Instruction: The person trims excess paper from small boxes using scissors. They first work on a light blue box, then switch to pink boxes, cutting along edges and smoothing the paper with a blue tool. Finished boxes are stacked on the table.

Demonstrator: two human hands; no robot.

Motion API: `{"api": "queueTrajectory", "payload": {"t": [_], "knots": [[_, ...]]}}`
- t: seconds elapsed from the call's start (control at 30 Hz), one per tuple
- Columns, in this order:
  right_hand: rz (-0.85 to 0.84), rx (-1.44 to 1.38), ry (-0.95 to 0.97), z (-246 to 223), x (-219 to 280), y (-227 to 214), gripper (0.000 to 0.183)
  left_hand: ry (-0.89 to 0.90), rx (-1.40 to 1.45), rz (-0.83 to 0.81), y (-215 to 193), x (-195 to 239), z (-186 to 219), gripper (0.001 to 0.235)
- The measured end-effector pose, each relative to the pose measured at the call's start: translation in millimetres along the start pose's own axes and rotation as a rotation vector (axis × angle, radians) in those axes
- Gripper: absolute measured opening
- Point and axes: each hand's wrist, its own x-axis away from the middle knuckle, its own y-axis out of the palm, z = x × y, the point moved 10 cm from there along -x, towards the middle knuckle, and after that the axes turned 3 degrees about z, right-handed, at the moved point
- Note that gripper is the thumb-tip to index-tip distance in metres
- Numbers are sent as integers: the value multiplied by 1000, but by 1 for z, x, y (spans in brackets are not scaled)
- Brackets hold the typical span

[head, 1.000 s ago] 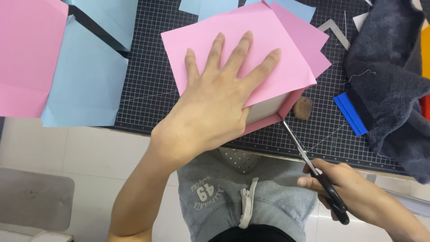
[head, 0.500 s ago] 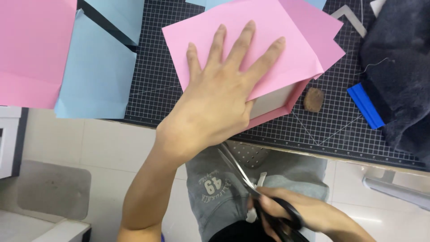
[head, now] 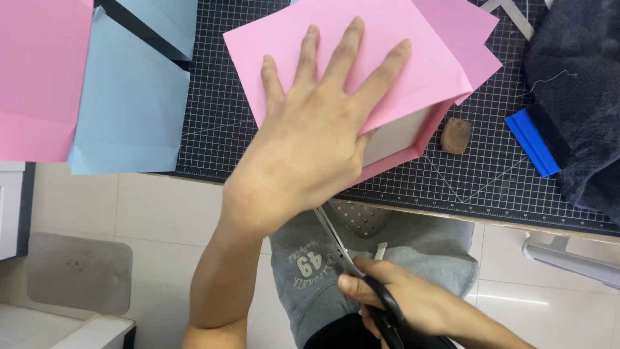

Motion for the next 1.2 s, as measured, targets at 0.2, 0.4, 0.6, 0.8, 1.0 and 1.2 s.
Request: {"api": "queueTrajectory", "payload": {"t": [0.2,0.4,0.6,0.8,1.0,1.2], "knots": [[37,65,-125,-2,-4,5,30,-18,52,-17,0,-2,-5,71],[25,-71,-262,9,-17,6,29,-8,30,-25,5,1,-2,69],[35,65,-378,32,-5,-30,29,-75,-153,264,-8,18,-33,59],[28,-167,-681,48,28,-83,60,-482,872,1239,11,80,-72,26],[47,-316,-785,56,44,-108,69,-938,2203,1325,190,57,-43,32],[23,-346,-631,89,15,-112,83,-1049,2405,1339,197,70,2,51]]}}
